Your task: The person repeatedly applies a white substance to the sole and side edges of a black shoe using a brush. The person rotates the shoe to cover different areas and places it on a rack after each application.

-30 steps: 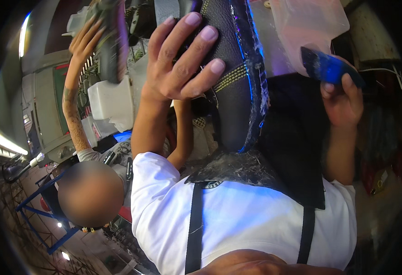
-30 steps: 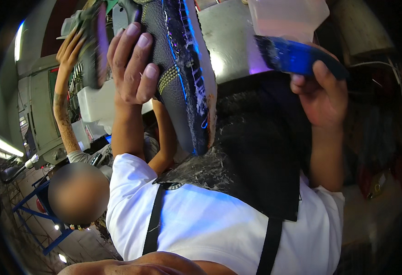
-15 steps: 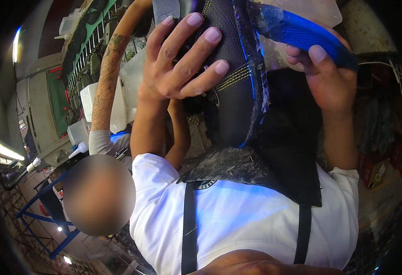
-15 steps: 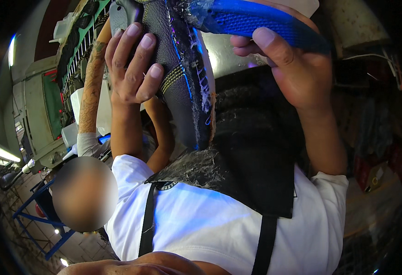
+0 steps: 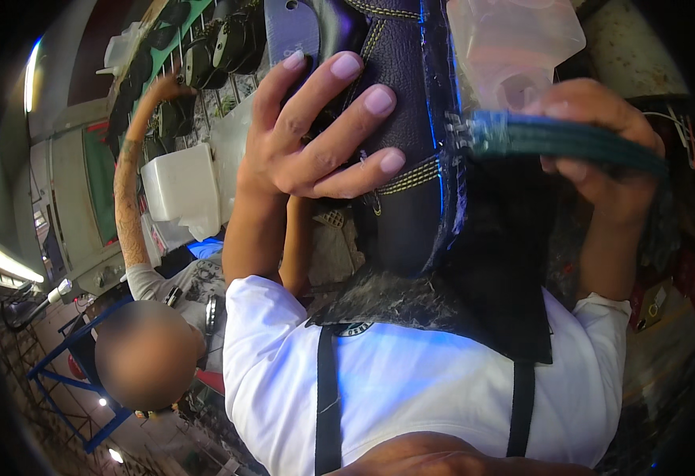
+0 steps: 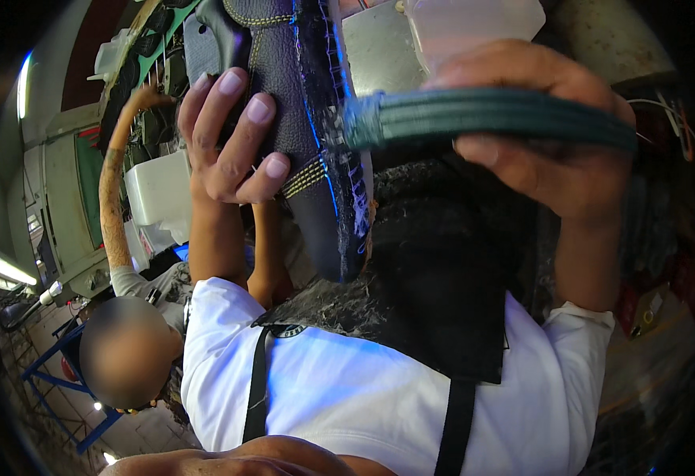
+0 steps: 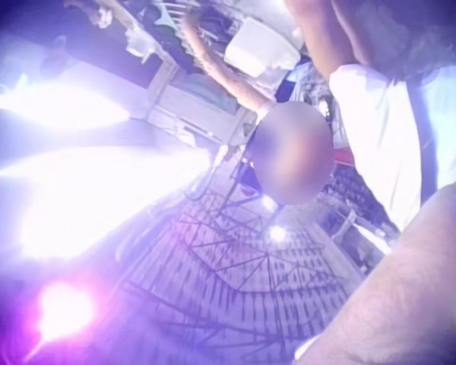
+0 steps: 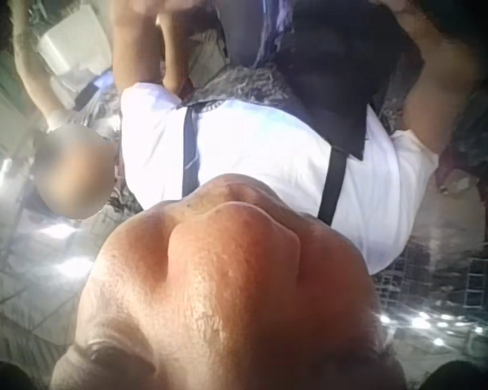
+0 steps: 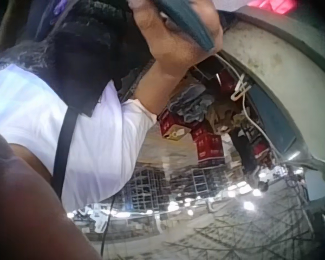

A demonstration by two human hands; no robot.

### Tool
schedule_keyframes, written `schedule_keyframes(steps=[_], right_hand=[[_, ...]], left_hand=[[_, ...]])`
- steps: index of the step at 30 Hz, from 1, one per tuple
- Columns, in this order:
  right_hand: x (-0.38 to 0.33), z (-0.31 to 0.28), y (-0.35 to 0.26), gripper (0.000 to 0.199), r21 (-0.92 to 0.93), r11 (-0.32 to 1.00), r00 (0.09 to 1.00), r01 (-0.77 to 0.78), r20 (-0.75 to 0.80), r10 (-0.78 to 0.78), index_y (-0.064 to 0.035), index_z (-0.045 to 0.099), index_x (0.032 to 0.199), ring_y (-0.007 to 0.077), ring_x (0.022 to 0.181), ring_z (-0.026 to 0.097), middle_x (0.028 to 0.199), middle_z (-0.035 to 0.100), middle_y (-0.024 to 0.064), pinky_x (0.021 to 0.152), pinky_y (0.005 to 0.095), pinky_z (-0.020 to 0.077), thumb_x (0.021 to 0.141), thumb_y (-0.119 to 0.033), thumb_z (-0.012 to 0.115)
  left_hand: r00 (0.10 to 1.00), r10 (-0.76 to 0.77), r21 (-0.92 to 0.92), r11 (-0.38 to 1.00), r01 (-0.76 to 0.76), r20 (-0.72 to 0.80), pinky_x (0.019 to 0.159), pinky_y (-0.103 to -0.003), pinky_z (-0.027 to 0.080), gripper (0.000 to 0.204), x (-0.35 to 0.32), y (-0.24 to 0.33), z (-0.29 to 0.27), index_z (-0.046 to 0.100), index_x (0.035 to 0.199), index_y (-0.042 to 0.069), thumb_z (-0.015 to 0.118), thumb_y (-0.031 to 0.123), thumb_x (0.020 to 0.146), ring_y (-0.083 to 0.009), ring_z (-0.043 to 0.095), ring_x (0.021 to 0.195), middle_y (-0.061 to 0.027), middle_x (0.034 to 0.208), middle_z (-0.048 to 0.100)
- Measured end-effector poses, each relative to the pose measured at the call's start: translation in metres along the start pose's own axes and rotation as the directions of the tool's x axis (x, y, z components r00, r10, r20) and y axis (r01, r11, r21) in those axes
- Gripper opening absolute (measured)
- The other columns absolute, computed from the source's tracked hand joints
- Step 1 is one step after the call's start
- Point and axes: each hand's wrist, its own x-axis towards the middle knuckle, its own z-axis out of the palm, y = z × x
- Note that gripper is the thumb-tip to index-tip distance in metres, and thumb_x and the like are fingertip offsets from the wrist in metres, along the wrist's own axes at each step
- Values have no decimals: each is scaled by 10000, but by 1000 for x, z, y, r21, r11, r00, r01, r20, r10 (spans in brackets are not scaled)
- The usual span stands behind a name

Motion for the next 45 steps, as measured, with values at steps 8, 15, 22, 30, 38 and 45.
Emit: schedule_keyframes(steps=[8, 15, 22, 30, 38, 45], right_hand=[[6, 7, 0, 337, 3, 995, 976, -104, -194, 102, 87, 628, 1171, 165, 739, 652, 1092, 653, 219, 656, 260, 538, 872, -65, 669], [13, 5, -3, 302, -247, 961, 949, -129, -310, 48, 107, 635, 1147, 170, 804, 671, 1083, 672, 192, 714, 258, 545, 888, -46, 667], [5, -2, -3, 325, -211, 976, 990, -52, -142, 22, 95, 616, 1181, 178, 798, 670, 1125, 646, 229, 699, 264, 559, 904, -68, 667], [14, -15, -12, 340, -189, 982, 992, -1, 125, 25, 82, 625, 1148, 250, 866, 690, 1110, 643, 257, 736, 317, 574, 883, -122, 688], [15, -14, 1, 345, -109, 971, 957, 214, 221, -186, 72, 652, 1054, 315, 873, 708, 1001, 688, 241, 758, 375, 581, 835, -179, 742], [-3, -7, 3, 481, 256, 966, 977, -19, 211, -37, -64, 564, 1276, 328, 836, 713, 984, 697, 238, 705, 402, 603, 828, -61, 739]], left_hand=[[998, 26, 6, 1000, -27, 49, 992, -503, 449, 565, 8, -1, -8, 421, 1418, 343, 664, 260, 915, -293, 633, 1148, 24, 1321, 597], [997, 38, 11, 999, -39, 62, 991, -498, 450, 550, 7, 0, -10, 413, 1428, 359, 641, 271, 934, -286, 635, 1147, 34, 1324, 590], [997, 44, 16, 999, -45, 60, 994, -496, 447, 533, 4, 1, -9, 404, 1437, 363, 611, 279, 952, -285, 631, 1155, 36, 1331, 582], [996, 45, -4, 999, -45, 72, 1000, -501, 441, 540, 5, 1, -11, 411, 1431, 359, 625, 278, 942, -291, 628, 1154, 24, 1334, 582], [996, 46, -8, 999, -45, 79, 997, -503, 440, 544, 1, 1, -9, 417, 1423, 357, 637, 276, 933, -292, 626, 1156, 26, 1326, 590], [999, 12, -25, 1000, -11, 48, 982, -505, 453, 515, -1, 0, -5, 452, 1374, 322, 657, 247, 908, -326, 631, 1145, -6, 1322, 601]])
